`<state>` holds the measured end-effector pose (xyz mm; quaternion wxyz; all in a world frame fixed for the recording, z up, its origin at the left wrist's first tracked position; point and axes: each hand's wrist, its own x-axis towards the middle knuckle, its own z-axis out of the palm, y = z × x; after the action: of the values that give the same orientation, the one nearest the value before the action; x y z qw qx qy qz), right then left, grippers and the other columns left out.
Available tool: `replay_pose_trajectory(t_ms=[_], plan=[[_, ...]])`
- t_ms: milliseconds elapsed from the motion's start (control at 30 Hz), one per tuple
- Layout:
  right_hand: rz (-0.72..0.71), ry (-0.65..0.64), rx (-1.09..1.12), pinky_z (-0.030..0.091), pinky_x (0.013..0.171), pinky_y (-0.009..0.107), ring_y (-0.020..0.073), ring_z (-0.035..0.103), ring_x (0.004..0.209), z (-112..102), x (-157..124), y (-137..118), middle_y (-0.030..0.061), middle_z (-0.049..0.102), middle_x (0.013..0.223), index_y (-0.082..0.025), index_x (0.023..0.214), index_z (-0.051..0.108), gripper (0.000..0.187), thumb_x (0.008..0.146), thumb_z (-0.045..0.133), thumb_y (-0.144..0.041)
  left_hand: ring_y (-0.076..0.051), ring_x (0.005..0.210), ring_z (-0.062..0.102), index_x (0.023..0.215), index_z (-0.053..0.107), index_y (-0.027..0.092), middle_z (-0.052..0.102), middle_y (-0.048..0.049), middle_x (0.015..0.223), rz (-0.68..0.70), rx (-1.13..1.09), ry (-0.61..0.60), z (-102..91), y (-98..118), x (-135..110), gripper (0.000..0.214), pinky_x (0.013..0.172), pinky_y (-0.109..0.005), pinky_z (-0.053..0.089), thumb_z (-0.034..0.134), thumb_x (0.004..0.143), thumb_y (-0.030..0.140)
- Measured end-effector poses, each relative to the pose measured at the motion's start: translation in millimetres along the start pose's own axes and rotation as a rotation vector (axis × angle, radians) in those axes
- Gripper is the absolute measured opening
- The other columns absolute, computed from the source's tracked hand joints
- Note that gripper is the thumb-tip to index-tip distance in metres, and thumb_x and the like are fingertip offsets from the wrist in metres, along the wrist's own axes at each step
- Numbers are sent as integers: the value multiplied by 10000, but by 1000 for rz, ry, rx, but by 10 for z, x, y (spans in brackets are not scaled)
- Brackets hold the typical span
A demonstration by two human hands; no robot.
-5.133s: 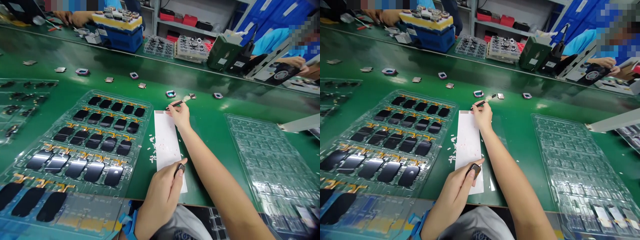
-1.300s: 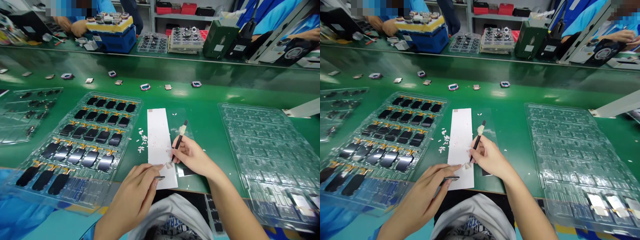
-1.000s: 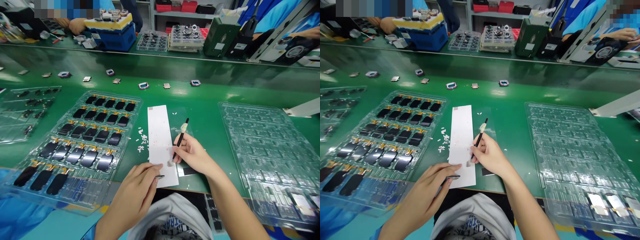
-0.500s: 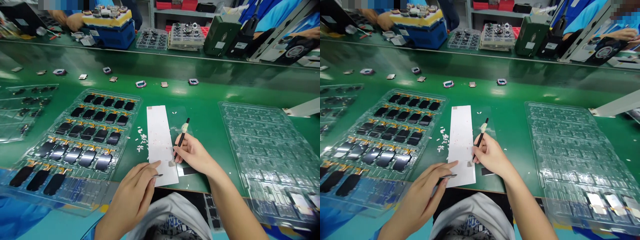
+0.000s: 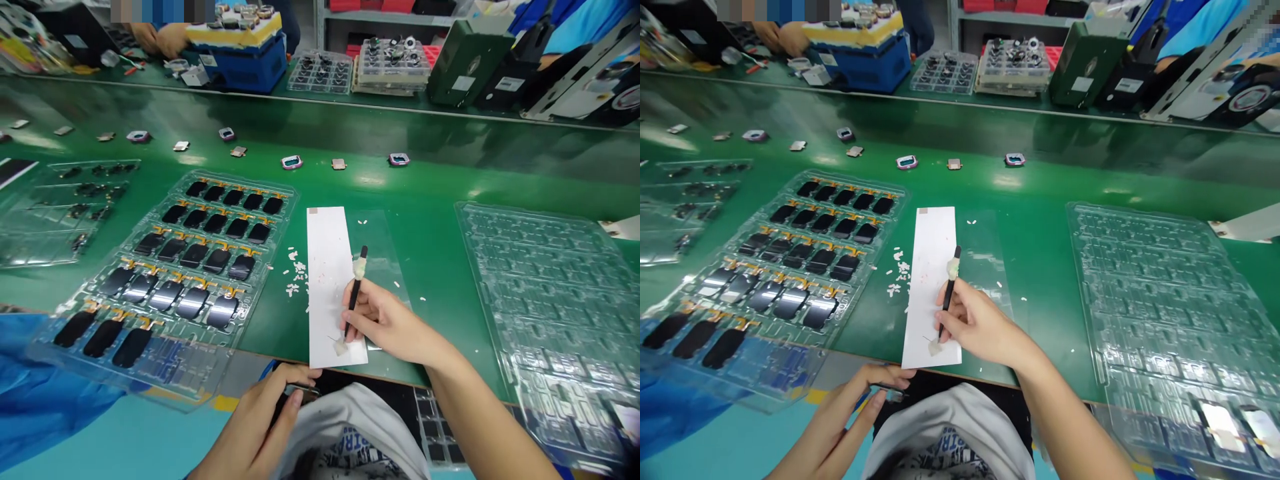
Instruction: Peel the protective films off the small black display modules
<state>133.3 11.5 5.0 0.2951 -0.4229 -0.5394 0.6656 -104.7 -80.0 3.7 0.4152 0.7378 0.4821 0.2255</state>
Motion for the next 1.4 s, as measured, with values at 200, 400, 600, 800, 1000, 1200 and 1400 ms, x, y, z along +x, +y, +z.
replay_pose_trajectory(t_ms=[200,400,600,800,1000,1200,1400], plan=[[26,-24,6,539,546,236,123,680,604,-7,10,-7,-25,619,742,-218,904,436,131,892,566,-231,-170,1130,652,1124,528,278,679,-64,1233,121,-59,91,-56,10,48,236,908,-259,550,411,981,130],[29,-34,-11,564,559,264,136,675,602,-5,29,5,-22,633,728,-215,922,439,140,880,571,-239,-198,1273,545,1132,498,193,624,-124,1334,403,8,126,-37,-35,145,305,1032,-318,474,421,907,2],[13,-6,15,561,544,257,118,644,561,12,35,7,-42,614,690,-221,905,442,124,869,560,-223,-228,1409,396,1086,535,140,601,-168,1372,518,293,0,-13,-58,211,278,1116,-356,387,445,877,-20],[11,23,73,544,516,233,102,627,527,29,37,5,-52,604,677,-217,891,444,127,857,566,-209,-247,1338,481,995,611,125,701,-131,1235,640,563,-2,-68,31,316,228,1118,-375,369,444,885,13],[23,25,95,537,505,216,95,629,523,16,41,-7,-58,603,671,-214,894,441,137,851,566,-180,-253,1235,580,944,644,140,723,-91,1203,669,698,-20,-94,93,372,245,1036,-361,437,413,919,64],[26,24,112,528,486,189,81,624,511,-25,26,-40,-70,586,666,-211,892,448,156,850,593,-172,-265,1242,581,963,646,138,701,-95,1248,646,744,-58,-71,105,350,281,1012,-390,454,383,932,46],[-193,290,170,565,530,184,89,673,563,-194,-72,-237,-26,678,716,-201,913,489,177,878,657,-242,-230,1179,629,1010,636,129,726,-101,1190,606,591,-24,-124,128,366,237,1030,-351,483,422,937,57]])
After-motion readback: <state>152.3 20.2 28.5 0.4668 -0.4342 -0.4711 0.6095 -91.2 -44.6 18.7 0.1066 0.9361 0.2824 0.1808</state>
